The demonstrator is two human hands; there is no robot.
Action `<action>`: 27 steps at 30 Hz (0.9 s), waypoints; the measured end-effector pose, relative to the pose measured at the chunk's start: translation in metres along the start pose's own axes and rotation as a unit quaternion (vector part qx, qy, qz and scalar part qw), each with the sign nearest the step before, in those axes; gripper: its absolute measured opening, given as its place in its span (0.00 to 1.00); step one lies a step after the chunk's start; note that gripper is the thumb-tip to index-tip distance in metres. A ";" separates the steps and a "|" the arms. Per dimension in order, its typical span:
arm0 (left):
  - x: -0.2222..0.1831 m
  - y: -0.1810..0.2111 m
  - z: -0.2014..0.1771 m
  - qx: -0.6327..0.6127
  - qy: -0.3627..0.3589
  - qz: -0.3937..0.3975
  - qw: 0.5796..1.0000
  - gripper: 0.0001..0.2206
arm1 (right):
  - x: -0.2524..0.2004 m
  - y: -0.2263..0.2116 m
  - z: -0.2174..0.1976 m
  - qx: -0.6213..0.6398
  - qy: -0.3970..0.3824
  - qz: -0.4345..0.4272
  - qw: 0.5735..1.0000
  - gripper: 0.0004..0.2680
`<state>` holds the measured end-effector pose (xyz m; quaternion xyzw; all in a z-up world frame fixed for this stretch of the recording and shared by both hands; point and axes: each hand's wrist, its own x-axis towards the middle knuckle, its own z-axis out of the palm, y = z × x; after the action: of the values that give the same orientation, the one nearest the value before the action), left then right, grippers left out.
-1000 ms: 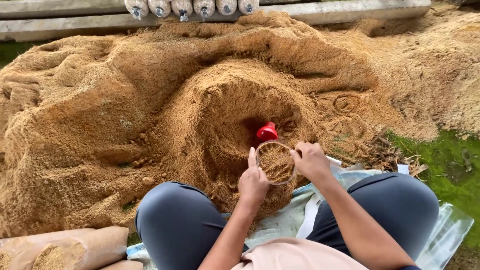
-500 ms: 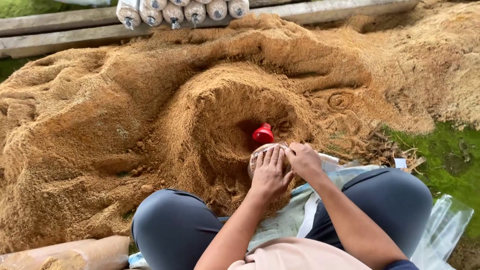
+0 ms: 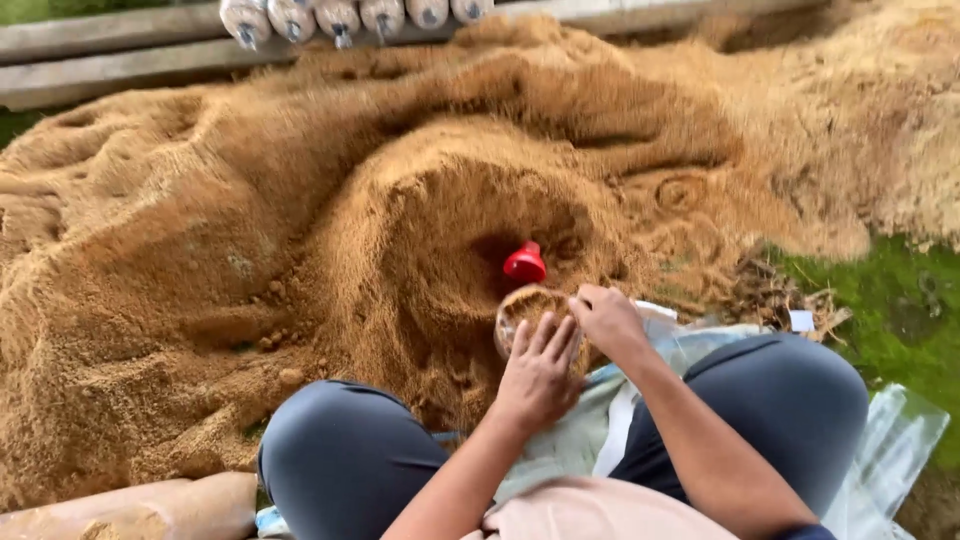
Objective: Filling small plastic bags with a grain-like substrate using a hand scoop and organizing the filled bags.
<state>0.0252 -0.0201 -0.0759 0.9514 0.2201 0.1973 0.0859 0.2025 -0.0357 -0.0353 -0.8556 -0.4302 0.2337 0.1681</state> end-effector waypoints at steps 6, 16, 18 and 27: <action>0.016 -0.017 -0.044 0.029 0.058 -0.097 0.993 0.21 | 0.007 0.000 0.003 -0.008 -0.006 0.000 1.000 0.10; 0.024 -0.042 -0.022 -0.519 0.019 -0.483 0.705 0.26 | -0.003 -0.006 -0.005 -0.061 0.050 -0.039 0.996 0.07; 0.027 -0.040 -0.027 -0.531 0.045 -0.467 0.706 0.24 | -0.005 -0.006 0.000 -0.104 0.195 -0.161 0.962 0.06; 0.026 -0.029 -0.051 -0.549 0.093 -0.428 0.712 0.25 | -0.045 -0.072 0.006 -0.327 -0.077 -0.232 0.913 0.34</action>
<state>0.0149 0.0212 -0.0279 0.5181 0.4633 0.3128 0.6474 0.1282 -0.0308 0.0067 -0.7181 -0.6807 0.0991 -0.1053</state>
